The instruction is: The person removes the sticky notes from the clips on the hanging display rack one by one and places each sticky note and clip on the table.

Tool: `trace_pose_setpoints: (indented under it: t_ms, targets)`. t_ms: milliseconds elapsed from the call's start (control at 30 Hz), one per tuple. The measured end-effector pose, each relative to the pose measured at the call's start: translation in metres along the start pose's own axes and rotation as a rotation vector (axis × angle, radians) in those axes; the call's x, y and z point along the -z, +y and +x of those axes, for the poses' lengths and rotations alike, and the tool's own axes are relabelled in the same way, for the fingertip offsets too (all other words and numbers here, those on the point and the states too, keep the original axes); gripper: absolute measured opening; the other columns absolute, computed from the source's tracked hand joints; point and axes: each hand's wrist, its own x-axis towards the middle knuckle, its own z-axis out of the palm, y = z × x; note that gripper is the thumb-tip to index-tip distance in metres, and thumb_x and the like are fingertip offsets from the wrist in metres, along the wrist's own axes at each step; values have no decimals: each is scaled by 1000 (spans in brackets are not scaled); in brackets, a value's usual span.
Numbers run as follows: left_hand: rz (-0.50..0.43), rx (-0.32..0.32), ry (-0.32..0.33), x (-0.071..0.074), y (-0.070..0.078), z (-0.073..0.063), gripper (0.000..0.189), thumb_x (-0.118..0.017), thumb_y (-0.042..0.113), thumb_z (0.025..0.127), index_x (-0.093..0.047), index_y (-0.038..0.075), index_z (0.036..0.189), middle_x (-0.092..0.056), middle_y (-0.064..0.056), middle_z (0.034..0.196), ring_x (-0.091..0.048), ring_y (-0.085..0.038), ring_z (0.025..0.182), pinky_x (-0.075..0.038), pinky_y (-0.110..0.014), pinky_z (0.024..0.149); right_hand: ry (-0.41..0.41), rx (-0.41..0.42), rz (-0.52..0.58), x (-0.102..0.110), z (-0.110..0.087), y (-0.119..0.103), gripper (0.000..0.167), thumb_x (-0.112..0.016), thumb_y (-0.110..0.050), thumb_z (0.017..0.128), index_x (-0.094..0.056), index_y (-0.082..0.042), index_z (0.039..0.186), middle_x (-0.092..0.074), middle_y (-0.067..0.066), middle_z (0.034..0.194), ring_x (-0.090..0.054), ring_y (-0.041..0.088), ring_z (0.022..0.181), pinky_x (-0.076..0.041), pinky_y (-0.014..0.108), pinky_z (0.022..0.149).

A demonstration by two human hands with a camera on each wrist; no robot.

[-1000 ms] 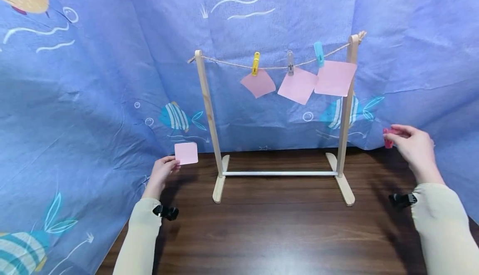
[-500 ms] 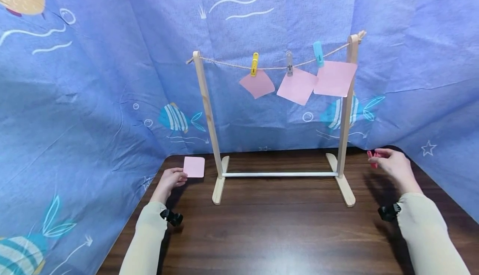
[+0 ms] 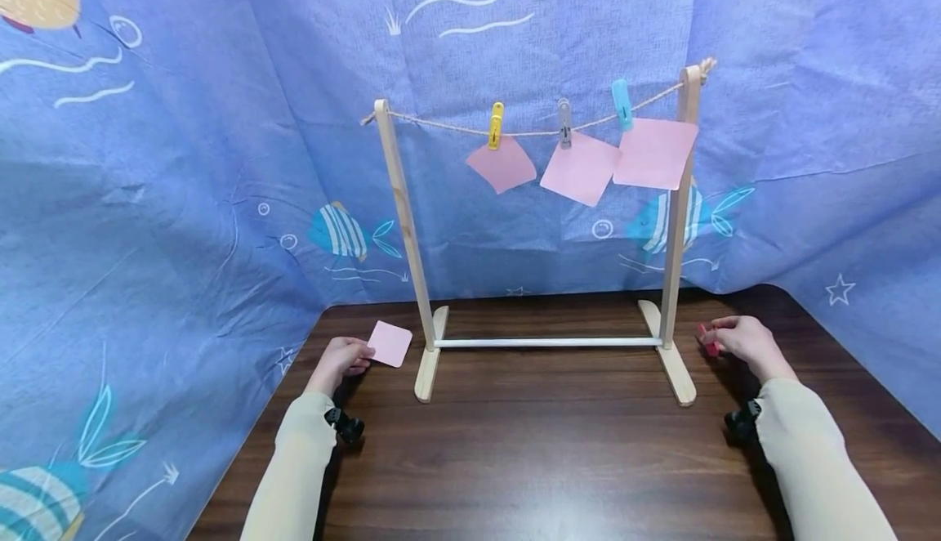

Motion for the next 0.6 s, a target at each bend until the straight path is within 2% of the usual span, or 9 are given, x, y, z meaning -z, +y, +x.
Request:
trace_pose_setpoints:
  t_ms: [100, 233, 400, 600]
  targets:
    - [34, 14, -18, -1, -4, -1, 24, -62, 0, 90, -60, -17, 107, -66, -4, 77, -61, -12, 63, -55, -24, 62, -35, -19, 48, -5, 2, 4, 58, -71, -12, 85, -50, 24, 125, -66, 5, 83, -58, 5, 67, -49, 18, 60]
    - [76, 27, -17, -2, -5, -5, 23, -64, 1, 89, -62, -17, 104, -67, -5, 76, -60, -13, 63, -55, -26, 63, -59, -44, 71, -13, 4, 7, 60, -71, -13, 84, -49, 23, 127, -62, -7, 71, -57, 2, 62, -49, 17, 59]
    - [89, 29, -16, -2, -3, -6, 22, -65, 1, 89, -65, -17, 101, -68, -5, 73, -60, -13, 62, -55, -27, 62, -61, -35, 57, -16, 9, 6, 58, -71, -14, 86, -51, 23, 126, -62, -5, 76, -55, 6, 69, -48, 17, 60]
    - [83, 48, -2, -2, -2, 2, 20, -66, 2, 90, -66, -15, 99, -68, -5, 72, -61, -13, 61, -56, -26, 63, -55, -31, 44, -16, 13, 0, 58, -73, -15, 85, -52, 23, 124, -67, 3, 85, -57, 9, 73, -49, 18, 62]
